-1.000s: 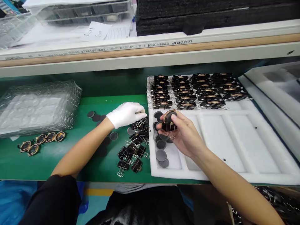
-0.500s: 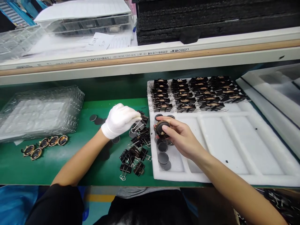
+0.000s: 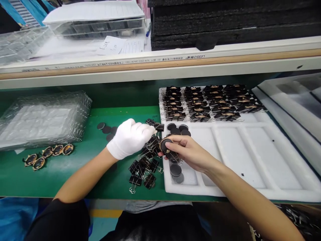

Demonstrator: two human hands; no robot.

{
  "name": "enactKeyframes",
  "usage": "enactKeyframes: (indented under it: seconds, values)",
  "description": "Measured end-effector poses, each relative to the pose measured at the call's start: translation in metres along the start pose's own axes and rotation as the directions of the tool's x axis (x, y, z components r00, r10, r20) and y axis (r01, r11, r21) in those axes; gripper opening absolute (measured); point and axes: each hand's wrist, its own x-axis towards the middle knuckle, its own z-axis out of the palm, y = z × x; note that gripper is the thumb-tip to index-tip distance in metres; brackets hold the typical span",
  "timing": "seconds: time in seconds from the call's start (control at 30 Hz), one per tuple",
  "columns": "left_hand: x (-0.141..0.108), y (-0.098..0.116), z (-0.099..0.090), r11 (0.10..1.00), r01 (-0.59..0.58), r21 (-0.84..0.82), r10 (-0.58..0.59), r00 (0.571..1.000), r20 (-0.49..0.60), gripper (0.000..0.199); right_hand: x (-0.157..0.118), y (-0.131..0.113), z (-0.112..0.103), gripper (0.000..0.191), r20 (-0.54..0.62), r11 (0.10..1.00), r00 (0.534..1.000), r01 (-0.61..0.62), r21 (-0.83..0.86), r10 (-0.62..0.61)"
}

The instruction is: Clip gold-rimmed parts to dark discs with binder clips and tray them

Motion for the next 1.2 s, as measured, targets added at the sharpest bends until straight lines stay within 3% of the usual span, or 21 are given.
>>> enactKeyframes:
  seconds: [0.13, 0.2, 0.23, 0.27, 0.33, 0.4, 0.43, 0.47, 0.57, 0.63, 0.73, 0.97, 1.2]
  values:
    - [-0.006, -0.004, 0.01, 0.995, 0.066, -0.07, -0.064, 0.997, 0.037, 0.014, 0.002, 0.001, 0.0, 0.028, -0.03, 1.0, 0.999, 0.011, -0.028, -0.012]
    - [-0.006, -0.003, 0.013, 0.953, 0.232, -0.193, -0.229, 0.973, 0.039, 0.014, 0.004, 0.002, -0.002, 0.028, -0.074, 0.994, 0.994, 0.069, -0.09, -0.076]
    - [-0.006, -0.001, 0.013, 0.896, 0.341, -0.286, -0.341, 0.939, 0.049, 0.015, 0.004, 0.002, -0.003, 0.027, -0.099, 0.982, 0.985, 0.123, -0.146, -0.138]
    - [-0.004, 0.002, 0.011, 0.799, 0.446, -0.403, -0.453, 0.887, 0.084, 0.016, 0.004, 0.002, -0.004, 0.024, -0.114, 0.959, 0.97, 0.188, -0.214, -0.216]
    - [0.001, 0.01, 0.004, 0.491, 0.61, -0.622, -0.606, 0.752, 0.258, 0.018, 0.003, 0.001, -0.006, 0.019, -0.069, 0.889, 0.928, 0.325, -0.323, -0.365]
    - [0.006, 0.017, -0.005, 0.217, 0.685, -0.695, -0.611, 0.651, 0.45, 0.021, 0.0, 0.0, -0.006, 0.015, 0.037, 0.831, 0.889, 0.442, -0.337, -0.457]
    - [0.008, 0.019, -0.01, 0.177, 0.706, -0.686, -0.583, 0.637, 0.504, 0.023, -0.001, -0.001, -0.005, 0.014, 0.076, 0.816, 0.871, 0.482, -0.319, -0.485]
    - [0.01, 0.019, -0.014, 0.208, 0.718, -0.664, -0.553, 0.647, 0.525, 0.026, -0.003, -0.002, -0.005, 0.014, 0.1, 0.805, 0.857, 0.51, -0.302, -0.505]
    - [0.011, 0.015, -0.023, 0.47, 0.682, -0.561, -0.41, 0.731, 0.545, 0.031, -0.006, -0.004, -0.003, 0.014, 0.114, 0.783, 0.847, 0.525, -0.333, -0.52]
    - [0.009, 0.012, -0.025, 0.584, 0.653, -0.482, -0.351, 0.739, 0.575, 0.036, -0.007, -0.005, -0.003, 0.014, 0.118, 0.778, 0.859, 0.503, -0.375, -0.498]
    - [0.007, 0.012, -0.026, 0.661, 0.64, -0.392, -0.35, 0.725, 0.594, 0.047, -0.007, -0.004, -0.004, 0.013, 0.117, 0.796, 0.885, 0.458, -0.396, -0.451]
    - [0.012, 0.023, -0.024, 0.71, 0.61, -0.35, -0.352, 0.739, 0.574, 0.041, -0.008, -0.004, -0.006, 0.011, 0.13, 0.825, 0.917, 0.396, -0.404, -0.377]
    - [0.012, 0.015, -0.022, 0.596, 0.694, -0.404, -0.339, 0.673, 0.658, 0.036, -0.012, -0.016, -0.015, 0.017, 0.095, 0.831, 0.938, 0.34, -0.44, -0.333]
